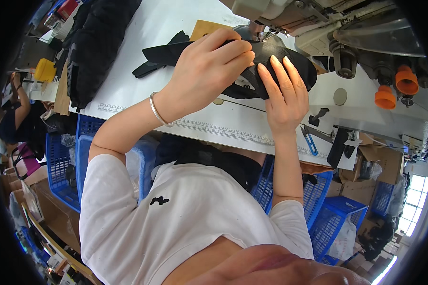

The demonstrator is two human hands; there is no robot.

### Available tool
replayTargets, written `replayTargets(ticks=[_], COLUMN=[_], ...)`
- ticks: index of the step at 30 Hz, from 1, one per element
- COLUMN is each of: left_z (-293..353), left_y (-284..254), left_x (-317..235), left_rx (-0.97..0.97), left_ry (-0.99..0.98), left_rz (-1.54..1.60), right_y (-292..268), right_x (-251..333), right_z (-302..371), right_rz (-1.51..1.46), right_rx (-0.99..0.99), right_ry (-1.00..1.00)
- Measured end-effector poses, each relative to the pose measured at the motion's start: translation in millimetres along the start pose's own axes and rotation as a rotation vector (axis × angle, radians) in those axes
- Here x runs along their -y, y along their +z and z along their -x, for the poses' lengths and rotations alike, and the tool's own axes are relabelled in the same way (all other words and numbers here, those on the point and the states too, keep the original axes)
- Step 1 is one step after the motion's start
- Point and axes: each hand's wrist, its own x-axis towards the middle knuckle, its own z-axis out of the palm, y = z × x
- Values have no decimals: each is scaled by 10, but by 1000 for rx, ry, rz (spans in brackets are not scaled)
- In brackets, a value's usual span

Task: The person stitches shoe fabric pieces together using a sewing machine, holds the stitched piece by hand, and retrieves another piece from a basket to sew.

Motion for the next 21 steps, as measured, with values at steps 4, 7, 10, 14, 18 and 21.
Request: replayTargets(ticks=[4, 7, 10, 14, 18, 21], left_z=[-10, -26, -53, -92, -129, -162], left_y=[-5, -6, -16, -39, -95, -76], left_x=[-15, -5, 3, 10, 3, 31], left_rx=[-3, 10, 10, 46, 97, 110], left_ry=[15, -3, -11, -32, -65, -67], left_rz=[-36, -2, 12, 23, 28, 7], right_y=[10, 5, 5, 18, -32, 0], right_x=[-2, -5, -10, -11, 51, 22], right_z=[7, -4, -16, -25, -50, -70], right_rz=[-7, -13, -18, -14, -23, -19], right_rx=[0, -6, 3, -10, 3, -18], right_ry=[3, 2, 1, 8, 27, 34])
